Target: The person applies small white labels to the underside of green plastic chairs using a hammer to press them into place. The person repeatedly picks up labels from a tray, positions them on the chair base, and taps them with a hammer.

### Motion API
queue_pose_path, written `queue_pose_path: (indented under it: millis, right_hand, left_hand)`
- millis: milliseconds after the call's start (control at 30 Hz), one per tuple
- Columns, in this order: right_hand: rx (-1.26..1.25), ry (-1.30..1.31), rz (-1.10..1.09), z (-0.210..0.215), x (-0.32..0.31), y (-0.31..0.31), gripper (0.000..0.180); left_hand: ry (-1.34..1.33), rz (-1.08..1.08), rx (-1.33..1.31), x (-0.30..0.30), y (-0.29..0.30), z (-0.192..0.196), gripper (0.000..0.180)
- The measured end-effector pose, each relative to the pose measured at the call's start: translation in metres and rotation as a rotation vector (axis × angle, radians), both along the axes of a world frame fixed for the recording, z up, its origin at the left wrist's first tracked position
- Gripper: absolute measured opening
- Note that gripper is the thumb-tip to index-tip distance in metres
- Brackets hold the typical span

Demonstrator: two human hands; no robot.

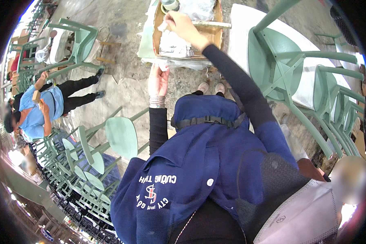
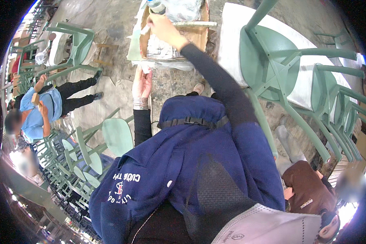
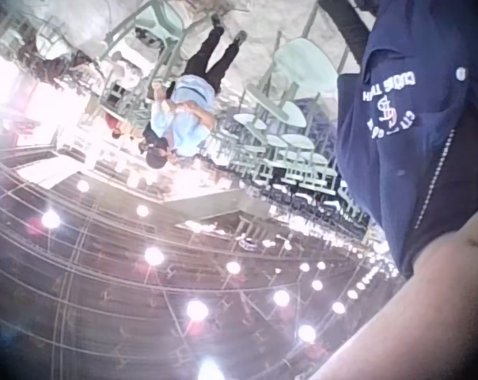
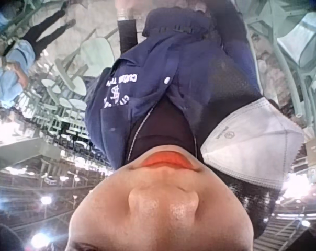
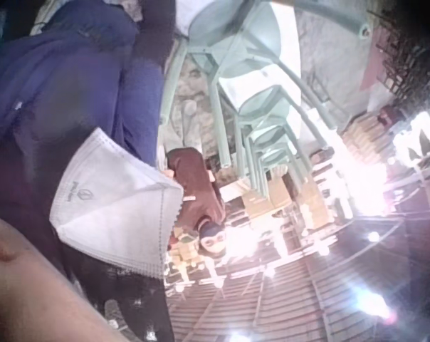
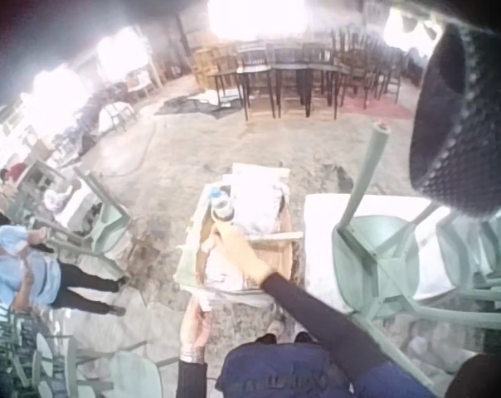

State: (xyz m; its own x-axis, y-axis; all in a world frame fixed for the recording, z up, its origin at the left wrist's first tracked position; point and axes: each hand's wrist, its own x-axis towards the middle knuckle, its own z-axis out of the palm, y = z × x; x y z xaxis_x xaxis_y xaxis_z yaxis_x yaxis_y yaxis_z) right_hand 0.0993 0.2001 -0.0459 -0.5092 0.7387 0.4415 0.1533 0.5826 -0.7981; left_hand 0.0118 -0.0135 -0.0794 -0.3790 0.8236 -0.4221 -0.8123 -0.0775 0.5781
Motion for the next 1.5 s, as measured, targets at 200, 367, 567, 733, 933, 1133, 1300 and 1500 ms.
queue_pose_path:
  millis: [200,367,567,733,933,1133,1300,1500]
  right_hand:
    - [0.03,-0.374,-0.01,-0.037,0.037,0.021,0.018]
    - [0.135,-0.668,0.14,-0.073,0.083,-0.007,0.016]
    - [0.173,-0.577,0.041,-0.077,0.087,-0.018,0.016]
    - [-0.132,-0.251,0.126,-0.021,0.093,-0.034,0.015]
    - [-0.049,-0.265,0.326,0.023,0.102,-0.056,0.016]
    - [0.01,-0.309,0.237,0.027,0.107,-0.054,0.016]
    - [0.057,-0.355,0.268,0.024,0.105,-0.05,0.016]
    - [-0.311,-0.318,0.3,0.023,0.096,-0.043,0.021]
  left_hand:
    - [0.1,-0.015,-0.142,-0.011,-0.036,0.011,0.023]
    - [0.024,0.007,-0.18,0.009,-0.045,-0.011,0.014]
    - [0.183,-0.133,-0.236,0.033,-0.016,0.006,0.025]
    - [0.579,-0.214,-0.226,0.048,0.017,0.035,0.036]
    - [0.716,-0.266,-0.137,0.057,0.04,0.037,0.033]
    - [0.731,-0.278,-0.113,0.061,0.048,0.035,0.031]
    - [0.745,-0.233,-0.067,0.061,0.049,0.027,0.031]
    - [0.754,-0.187,-0.192,0.06,0.049,0.032,0.025]
